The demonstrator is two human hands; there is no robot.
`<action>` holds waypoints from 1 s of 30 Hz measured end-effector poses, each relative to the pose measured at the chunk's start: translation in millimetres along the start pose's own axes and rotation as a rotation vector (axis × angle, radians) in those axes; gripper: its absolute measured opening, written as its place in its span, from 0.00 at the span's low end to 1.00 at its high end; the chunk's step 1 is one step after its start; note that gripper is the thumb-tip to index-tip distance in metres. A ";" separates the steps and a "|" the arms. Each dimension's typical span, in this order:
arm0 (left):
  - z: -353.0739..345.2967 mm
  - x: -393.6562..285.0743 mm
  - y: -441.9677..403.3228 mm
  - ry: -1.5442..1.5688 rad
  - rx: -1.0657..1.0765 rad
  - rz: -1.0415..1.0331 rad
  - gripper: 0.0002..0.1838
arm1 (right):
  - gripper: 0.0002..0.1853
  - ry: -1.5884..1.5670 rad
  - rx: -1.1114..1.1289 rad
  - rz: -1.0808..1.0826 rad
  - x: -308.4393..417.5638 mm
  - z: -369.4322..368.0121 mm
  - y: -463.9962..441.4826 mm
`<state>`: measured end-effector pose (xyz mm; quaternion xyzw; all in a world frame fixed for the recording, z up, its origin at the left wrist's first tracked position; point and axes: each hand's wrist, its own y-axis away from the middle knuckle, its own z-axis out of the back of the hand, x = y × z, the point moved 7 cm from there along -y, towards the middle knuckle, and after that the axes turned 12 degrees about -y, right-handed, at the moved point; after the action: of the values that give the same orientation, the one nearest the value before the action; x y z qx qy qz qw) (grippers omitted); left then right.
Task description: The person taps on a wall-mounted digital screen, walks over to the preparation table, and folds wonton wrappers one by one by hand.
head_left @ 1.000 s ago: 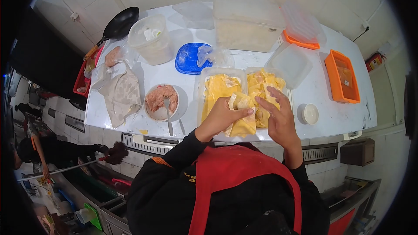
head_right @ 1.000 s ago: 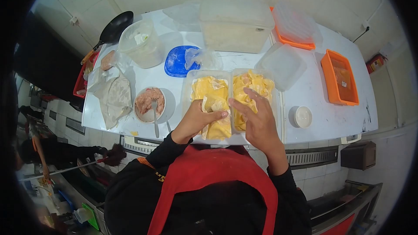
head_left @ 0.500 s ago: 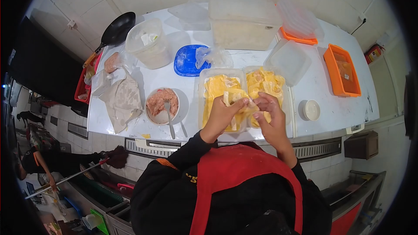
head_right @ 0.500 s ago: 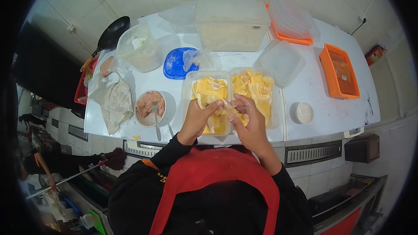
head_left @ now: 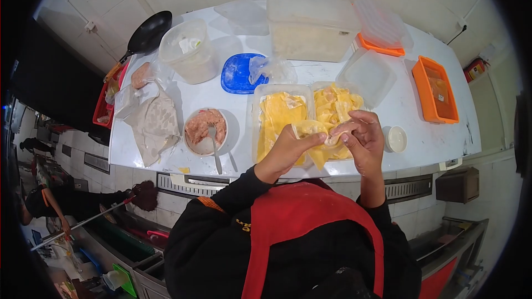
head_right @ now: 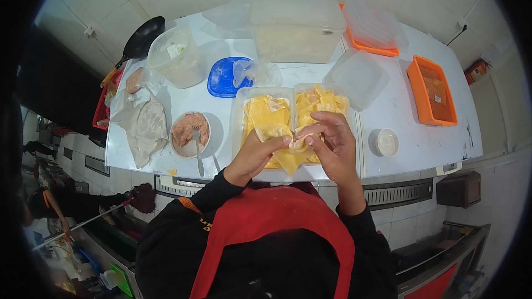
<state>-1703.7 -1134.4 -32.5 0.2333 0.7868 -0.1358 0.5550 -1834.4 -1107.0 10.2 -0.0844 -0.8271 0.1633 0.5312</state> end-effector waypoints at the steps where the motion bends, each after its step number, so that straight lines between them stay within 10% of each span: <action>1: 0.9 -4.6 1.3 -0.161 0.012 -0.015 0.14 | 0.23 0.101 0.076 0.034 4.2 -1.8 -3.1; 11: 0.1 -39.0 0.5 -1.055 0.023 -0.267 0.16 | 0.27 0.635 0.350 -0.157 14.7 -24.9 -21.2; 30: -12.9 89.9 -21.5 -0.680 0.252 0.175 0.15 | 0.23 0.303 -0.090 -0.386 -48.7 67.0 52.5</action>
<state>-1750.0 -1127.2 -113.2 0.3079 0.5117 -0.2532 0.7610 -1876.4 -1085.4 -75.8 0.0281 -0.7452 0.0073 0.6662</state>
